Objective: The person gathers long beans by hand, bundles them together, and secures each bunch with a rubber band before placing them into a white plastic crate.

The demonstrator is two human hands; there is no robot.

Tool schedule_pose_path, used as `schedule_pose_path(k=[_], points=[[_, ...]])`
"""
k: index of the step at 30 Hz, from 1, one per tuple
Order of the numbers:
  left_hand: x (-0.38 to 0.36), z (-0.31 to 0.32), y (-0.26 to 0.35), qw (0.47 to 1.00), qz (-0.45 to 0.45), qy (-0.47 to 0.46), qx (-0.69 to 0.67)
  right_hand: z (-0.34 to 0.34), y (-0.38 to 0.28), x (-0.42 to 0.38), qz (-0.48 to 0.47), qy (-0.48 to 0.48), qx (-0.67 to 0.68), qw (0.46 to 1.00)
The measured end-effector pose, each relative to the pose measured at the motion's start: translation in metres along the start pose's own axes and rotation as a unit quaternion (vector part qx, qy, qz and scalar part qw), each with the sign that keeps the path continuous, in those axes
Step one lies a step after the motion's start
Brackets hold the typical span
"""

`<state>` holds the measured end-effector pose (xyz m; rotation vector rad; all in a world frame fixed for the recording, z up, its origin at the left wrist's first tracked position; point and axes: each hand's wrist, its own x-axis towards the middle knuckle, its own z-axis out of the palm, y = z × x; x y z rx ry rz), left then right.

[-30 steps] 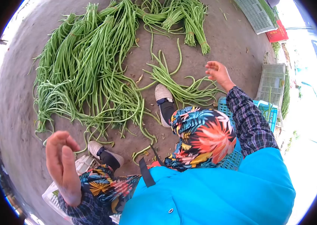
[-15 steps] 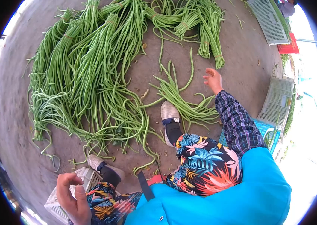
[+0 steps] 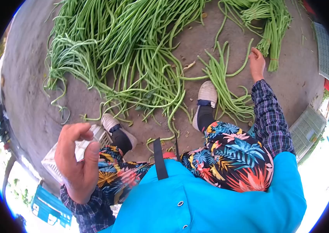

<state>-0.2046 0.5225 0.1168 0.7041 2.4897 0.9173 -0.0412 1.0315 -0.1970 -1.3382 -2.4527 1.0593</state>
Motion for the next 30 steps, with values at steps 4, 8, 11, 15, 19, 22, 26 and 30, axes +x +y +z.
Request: schedule_pose_path(k=[4, 8, 11, 15, 19, 22, 26, 30], points=[[0.001, 0.002, -0.002, 0.997, 0.018, -0.036, 0.069, 0.011, -0.019, -0.032, -0.094, 0.005, -0.083, 0.992], [-0.006, 0.004, -0.005, 0.995, 0.019, -0.03, 0.095, 0.0, 0.003, -0.035, -0.128, 0.014, -0.184, 0.975], [-0.012, 0.012, -0.012, 0.986, -0.02, -0.064, 0.152, -0.027, 0.04, -0.027, -0.089, 0.02, -0.169, 0.981], [-0.034, 0.045, -0.033, 0.974, -0.053, -0.131, 0.174, -0.042, 0.033, -0.032, 0.105, 0.031, 0.011, 0.994], [-0.078, 0.135, -0.068, 0.981, -0.112, -0.15, 0.05, -0.031, 0.005, -0.058, -0.038, 0.029, 0.033, 0.998], [-0.119, 0.212, -0.089, 0.93, -0.208, -0.302, 0.04, -0.011, -0.046, -0.102, -0.122, -0.03, -0.017, 0.992], [-0.136, 0.249, -0.113, 0.905, -0.253, -0.338, 0.049, 0.016, -0.067, -0.142, -0.128, -0.159, 0.082, 0.976], [-0.175, 0.273, -0.159, 0.836, -0.345, -0.404, 0.134, 0.025, -0.073, -0.166, -0.128, -0.184, 0.121, 0.967]])
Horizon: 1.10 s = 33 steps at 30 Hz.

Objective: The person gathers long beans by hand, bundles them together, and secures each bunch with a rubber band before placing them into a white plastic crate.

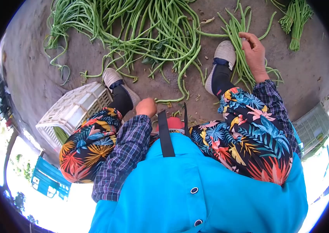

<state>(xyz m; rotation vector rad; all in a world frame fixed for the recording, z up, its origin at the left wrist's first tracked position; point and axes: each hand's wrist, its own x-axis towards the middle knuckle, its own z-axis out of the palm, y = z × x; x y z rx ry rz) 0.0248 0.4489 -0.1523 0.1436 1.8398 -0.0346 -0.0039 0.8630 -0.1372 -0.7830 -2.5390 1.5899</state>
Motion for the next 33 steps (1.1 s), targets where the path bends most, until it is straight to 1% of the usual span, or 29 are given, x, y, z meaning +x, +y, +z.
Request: schedule_pose_path(k=[1, 2, 3, 4, 5, 7, 8, 9, 10, 11, 12, 13, 15, 16, 17, 18, 19, 20, 22, 23, 25, 26, 27, 28, 29, 30, 31, 32, 33], points=[[0.016, 0.028, -0.022, 1.0, -0.006, -0.004, -0.002, 0.003, 0.0, -0.002, 0.003, -0.004, 0.002, 1.0], [0.037, 0.061, -0.047, 0.997, 0.016, -0.06, 0.05, 0.003, -0.002, -0.004, 0.021, -0.011, -0.004, 1.0], [0.038, 0.061, -0.05, 0.987, 0.039, -0.116, 0.101, 0.002, -0.003, -0.005, 0.024, -0.014, -0.002, 1.0], [0.037, 0.056, -0.044, 0.978, 0.005, -0.198, 0.073, 0.001, -0.004, -0.007, 0.032, -0.012, 0.004, 0.999], [0.04, 0.062, -0.046, 0.977, 0.004, -0.201, 0.075, -0.001, -0.003, -0.008, 0.04, -0.008, 0.009, 0.999], [0.055, 0.08, -0.049, 0.96, 0.155, -0.216, 0.092, -0.005, 0.002, -0.009, 0.053, 0.007, 0.006, 0.999], [0.054, 0.088, -0.044, 0.984, 0.011, -0.175, 0.021, -0.009, 0.004, -0.009, 0.06, 0.01, 0.007, 0.998], [0.044, 0.087, -0.035, 0.983, 0.017, -0.18, 0.022, -0.012, 0.005, -0.01, 0.068, 0.014, 0.008, 0.998], [0.031, 0.076, -0.022, 0.997, 0.004, -0.037, -0.061, -0.015, 0.005, -0.014, 0.068, 0.019, 0.001, 0.998], [0.026, 0.057, -0.004, 0.983, -0.003, 0.115, -0.146, -0.016, 0.007, -0.014, 0.089, 0.025, -0.016, 0.996], [0.027, 0.04, 0.014, 0.967, 0.03, 0.137, -0.212, -0.018, 0.009, -0.01, 0.107, 0.034, -0.032, 0.993], [0.027, 0.016, 0.038, 0.965, 0.045, 0.145, -0.212, -0.019, 0.008, -0.007, 0.097, 0.047, -0.036, 0.994], [0.017, -0.015, 0.075, 0.932, 0.113, 0.2, -0.279, -0.016, 0.003, -0.01, 0.117, 0.037, -0.013, 0.992], [0.02, -0.017, 0.084, 0.931, 0.122, 0.201, -0.28, -0.012, -0.002, -0.009, 0.092, 0.034, 0.013, 0.995], [0.022, -0.019, 0.092, 0.951, 0.123, 0.194, -0.208, -0.009, -0.008, -0.008, 0.088, 0.039, 0.008, 0.995], [0.023, -0.019, 0.096, 0.965, 0.122, 0.188, -0.135, -0.005, -0.015, -0.009, 0.085, -0.013, 0.008, 0.996], [0.024, -0.018, 0.098, 0.964, 0.126, 0.19, -0.137, 0.0, -0.023, -0.009, 0.082, -0.066, 0.008, 0.994], [0.025, -0.017, 0.1, 0.969, 0.109, 0.179, -0.132, 0.005, -0.029, -0.008, 0.081, -0.067, 0.008, 0.994], [0.032, -0.014, 0.102, 0.978, 0.078, 0.161, -0.108, 0.016, -0.042, -0.009, 0.115, -0.252, 0.028, 0.96], [0.034, -0.008, 0.101, 0.978, 0.075, 0.161, -0.107, 0.019, -0.04, -0.011, 0.116, -0.253, 0.03, 0.96], [0.037, 0.002, 0.093, 0.933, 0.172, 0.259, -0.179, 0.03, -0.031, -0.019, 0.206, -0.355, 0.096, 0.907], [0.041, 0.004, 0.088, 0.927, 0.175, 0.222, -0.248, 0.031, -0.024, -0.02, 0.19, -0.379, 0.071, 0.903], [0.039, 0.0, 0.089, 0.928, 0.172, 0.222, -0.246, 0.028, -0.027, -0.017, 0.19, -0.38, 0.073, 0.902], [0.04, -0.003, 0.09, 0.878, 0.178, 0.163, -0.413, 0.026, -0.031, -0.017, 0.195, -0.412, 0.062, 0.888], [0.041, -0.008, 0.092, 0.798, 0.183, 0.102, -0.565, 0.025, -0.036, -0.016, 0.196, -0.442, 0.048, 0.874], [0.037, -0.022, 0.097, 0.769, 0.21, 0.078, -0.599, 0.026, -0.039, -0.015, 0.186, -0.439, 0.047, 0.878], [0.029, -0.04, 0.103, 0.767, 0.22, 0.086, -0.597, 0.027, -0.045, -0.014, 0.14, -0.47, 0.024, 0.871], [0.019, -0.059, 0.11, 0.746, 0.236, 0.064, -0.62, 0.026, -0.052, -0.012, 0.092, -0.499, -0.001, 0.861], [0.007, -0.079, 0.119, 0.723, 0.253, 0.043, -0.642, 0.024, -0.065, -0.009, 0.078, -0.494, -0.008, 0.866]])
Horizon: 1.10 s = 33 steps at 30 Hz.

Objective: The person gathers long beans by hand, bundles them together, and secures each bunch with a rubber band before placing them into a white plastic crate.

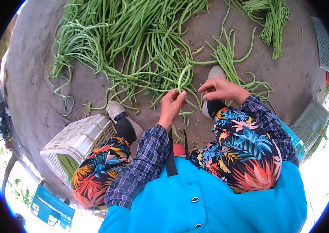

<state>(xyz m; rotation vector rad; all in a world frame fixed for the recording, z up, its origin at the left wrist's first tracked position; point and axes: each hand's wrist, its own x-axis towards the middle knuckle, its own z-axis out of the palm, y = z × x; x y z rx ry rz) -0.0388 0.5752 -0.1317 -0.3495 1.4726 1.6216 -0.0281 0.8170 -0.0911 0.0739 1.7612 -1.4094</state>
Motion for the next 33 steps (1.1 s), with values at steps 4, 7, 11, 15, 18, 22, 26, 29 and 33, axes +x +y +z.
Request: schedule_pose_path(k=[4, 7, 11, 15, 18, 22, 26, 29, 33], points=[[-0.007, 0.038, 0.079, 0.983, 0.127, -0.04, -0.124, 0.0, -0.049, -0.016, -0.062, 0.016, -0.098, 0.993], [-0.024, 0.059, 0.12, 0.963, 0.196, -0.059, -0.174, -0.002, -0.084, -0.05, -0.042, 0.129, 0.062, 0.989], [-0.039, 0.06, 0.131, 0.988, 0.117, -0.07, -0.075, -0.041, -0.092, -0.152, 0.019, 0.398, -0.026, 0.917], [-0.025, 0.048, 0.056, 0.987, 0.118, -0.103, -0.038, -0.06, -0.063, -0.327, 0.115, 0.618, -0.165, 0.76], [-0.013, 0.042, 0.025, 0.98, 0.141, -0.084, 0.109, -0.052, -0.034, -0.482, 0.139, 0.641, -0.363, 0.662], [-0.019, 0.028, 0.019, 0.964, 0.17, -0.02, 0.201, 0.013, -0.008, -0.602, 0.234, 0.706, -0.422, 0.519], [-0.008, -0.011, 0.025, 0.877, 0.225, 0.193, 0.378, 0.094, 0.042, -0.632, 0.41, 0.626, -0.359, 0.558], [0.007, -0.052, 0.051, 0.877, 0.088, 0.363, 0.302, 0.135, 0.131, -0.639, 0.475, 0.39, -0.384, 0.689], [0.033, -0.108, 0.064, 0.845, -0.065, 0.485, 0.215, 0.136, 0.116, -0.567, 0.561, 0.438, -0.274, 0.646]])
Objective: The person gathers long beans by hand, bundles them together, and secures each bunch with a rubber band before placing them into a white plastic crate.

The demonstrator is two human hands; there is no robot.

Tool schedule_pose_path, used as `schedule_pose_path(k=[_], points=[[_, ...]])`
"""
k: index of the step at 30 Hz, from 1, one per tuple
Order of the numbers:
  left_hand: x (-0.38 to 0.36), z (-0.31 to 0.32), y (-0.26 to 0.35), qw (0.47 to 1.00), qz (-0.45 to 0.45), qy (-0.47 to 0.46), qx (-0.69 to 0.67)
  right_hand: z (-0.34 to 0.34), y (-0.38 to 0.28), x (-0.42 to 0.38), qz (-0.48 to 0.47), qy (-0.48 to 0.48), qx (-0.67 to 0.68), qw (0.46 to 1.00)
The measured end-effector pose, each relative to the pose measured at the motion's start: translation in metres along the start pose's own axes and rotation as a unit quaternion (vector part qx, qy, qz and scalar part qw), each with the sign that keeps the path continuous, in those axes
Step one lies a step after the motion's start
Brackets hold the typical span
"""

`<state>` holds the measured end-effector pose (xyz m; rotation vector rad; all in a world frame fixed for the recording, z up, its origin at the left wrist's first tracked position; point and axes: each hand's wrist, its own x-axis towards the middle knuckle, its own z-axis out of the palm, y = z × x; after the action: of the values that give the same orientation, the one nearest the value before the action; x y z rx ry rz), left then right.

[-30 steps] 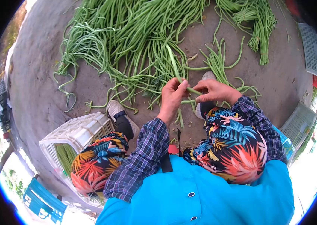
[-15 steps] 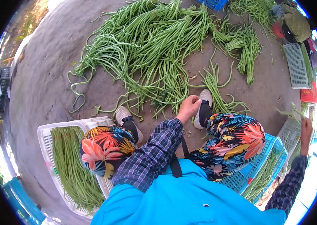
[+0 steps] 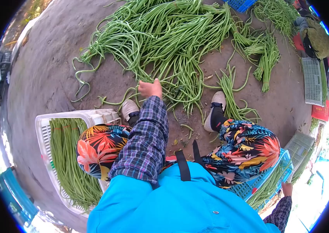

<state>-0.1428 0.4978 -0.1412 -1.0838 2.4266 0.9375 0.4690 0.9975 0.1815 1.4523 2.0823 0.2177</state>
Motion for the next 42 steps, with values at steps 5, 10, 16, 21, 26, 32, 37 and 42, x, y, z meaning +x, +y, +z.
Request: schedule_pose_path(k=[5, 10, 16, 21, 26, 32, 37, 42], points=[[0.082, 0.056, -0.062, 0.98, 0.055, -0.046, -0.185, -0.037, -0.053, 0.064, -0.076, 0.136, 0.116, 0.981], [0.076, 0.068, -0.057, 0.908, 0.031, -0.09, -0.408, -0.107, -0.194, 0.069, -0.215, 0.222, 0.198, 0.93], [-0.044, -0.061, 0.044, 0.802, 0.114, -0.14, -0.569, -0.169, -0.395, -0.007, -0.437, 0.188, 0.298, 0.827], [-0.129, -0.217, 0.07, 0.675, 0.265, -0.142, -0.674, -0.18, -0.465, -0.056, -0.598, 0.027, 0.314, 0.737], [-0.199, -0.325, -0.018, 0.692, 0.444, -0.056, -0.566, -0.183, -0.472, -0.055, -0.692, -0.108, 0.259, 0.665], [-0.251, -0.34, -0.192, 0.927, 0.296, 0.114, -0.197, -0.192, -0.479, -0.065, -0.702, -0.152, 0.267, 0.642], [-0.254, -0.286, -0.355, 0.995, 0.082, 0.054, -0.005, -0.195, -0.484, -0.067, -0.712, -0.144, 0.241, 0.644], [-0.201, -0.247, -0.46, 0.988, 0.133, -0.075, 0.038, -0.191, -0.479, -0.061, -0.71, -0.146, 0.233, 0.649]])
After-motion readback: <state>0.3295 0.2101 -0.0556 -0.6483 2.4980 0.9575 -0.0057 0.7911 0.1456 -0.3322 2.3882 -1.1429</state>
